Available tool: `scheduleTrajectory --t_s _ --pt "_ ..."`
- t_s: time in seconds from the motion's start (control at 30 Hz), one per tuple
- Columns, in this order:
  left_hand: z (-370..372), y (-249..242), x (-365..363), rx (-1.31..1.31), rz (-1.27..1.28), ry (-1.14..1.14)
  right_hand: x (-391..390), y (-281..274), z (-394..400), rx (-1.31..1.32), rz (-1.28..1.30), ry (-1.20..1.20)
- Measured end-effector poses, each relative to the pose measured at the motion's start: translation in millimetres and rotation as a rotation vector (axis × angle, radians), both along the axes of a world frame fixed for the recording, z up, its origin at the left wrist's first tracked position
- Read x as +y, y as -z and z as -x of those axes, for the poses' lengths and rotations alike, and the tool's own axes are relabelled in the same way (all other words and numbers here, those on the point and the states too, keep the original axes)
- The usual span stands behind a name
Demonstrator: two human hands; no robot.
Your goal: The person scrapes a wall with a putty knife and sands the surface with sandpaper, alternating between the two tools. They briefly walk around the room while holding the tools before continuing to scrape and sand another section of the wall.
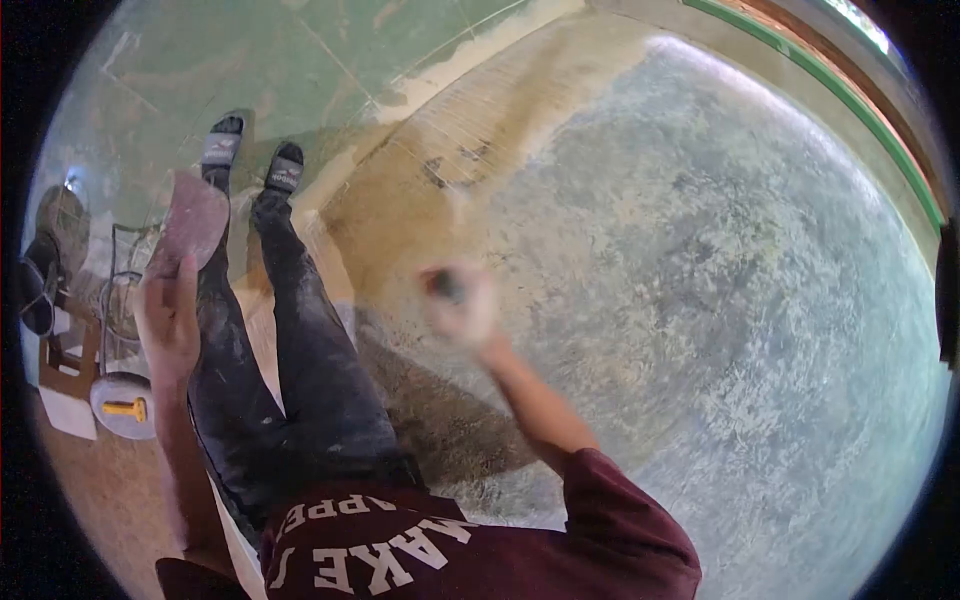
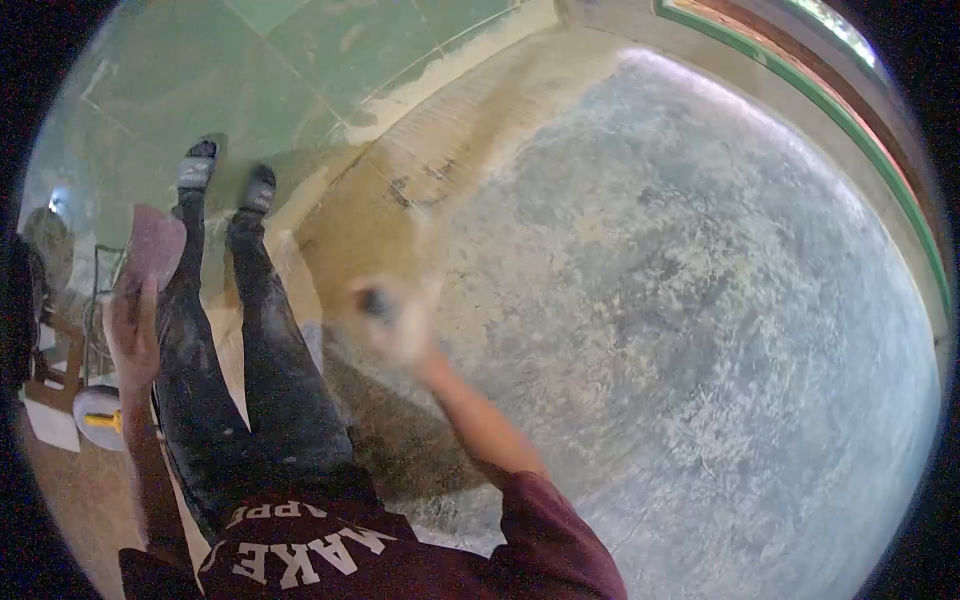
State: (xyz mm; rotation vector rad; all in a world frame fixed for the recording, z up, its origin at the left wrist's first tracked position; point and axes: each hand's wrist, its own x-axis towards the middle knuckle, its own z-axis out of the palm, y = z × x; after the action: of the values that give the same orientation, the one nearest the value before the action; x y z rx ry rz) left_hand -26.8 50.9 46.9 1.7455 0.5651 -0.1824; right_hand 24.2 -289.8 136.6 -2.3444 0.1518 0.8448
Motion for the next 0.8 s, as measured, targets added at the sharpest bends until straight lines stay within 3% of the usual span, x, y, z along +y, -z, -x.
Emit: scheduleTrajectory --t_s 0.03,0.07,0.1,0.13,0.17,0.2,0.23,0.27,0.3,0.33,0.37,0.4,0.43,0.57,0.73,0.8 --pt "24 15 22 0.131 -0.152 0.123 -1 -23 -35 -0.302 0.147 0.044" --pt "37 25 37 0.265 -0.299 0.250 -23 -38 -67 -0.363 0.106 0.325" --pt "37 27 39 0.030 -0.404 0.325 -20 -69 -102 -0.450 0.013 0.376" --pt "28 18 35 0.016 -0.399 0.329 -38 -81 -117 -0.652 0.027 0.332" --pt "16 3 29 0.094 -0.318 0.203 -36 -83 -115 -0.717 0.069 0.484" --pt "7 -8 27 0.170 -0.236 0.077 -99 -44 -82 -0.628 0.532 0.460" --pt "8 -9 28 0.153 -0.238 0.070 -99 -5 -42 -0.617 0.585 0.163" --pt "15 -6 27 0.180 -0.246 0.072 -127 37 30 -0.329 0.600 -0.108" --pt "20 -12 28 0.211 -0.261 0.067 -151 112 124 -0.106 0.591 -0.120" --pt "14 -35 30 0.197 -0.288 0.040 -63 81 128 -0.334 0.279 -0.201" --pt "3 -66 29 0.291 -0.207 0.080 -13 54 115 0.067 0.096 -0.078" --pt "-7 -91 35 0.375 -0.127 0.130 6 38 124 0.012 0.120 -0.006" --pt "-14 -121 54 0.264 -0.191 0.102 40 25 112 -0.100 0.104 0.093" --pt "7 -133 67 0.130 -0.348 0.048 22 -8 83 -0.191 0.014 0.309" --pt "-37 -215 75 0.015 -0.405 0.102 -27 -69 64 -0.245 0.063 0.435" --pt "-60 -260 69 -0.222 -0.166 0.035 -37 -92 78 -0.187 0.001 0.588"
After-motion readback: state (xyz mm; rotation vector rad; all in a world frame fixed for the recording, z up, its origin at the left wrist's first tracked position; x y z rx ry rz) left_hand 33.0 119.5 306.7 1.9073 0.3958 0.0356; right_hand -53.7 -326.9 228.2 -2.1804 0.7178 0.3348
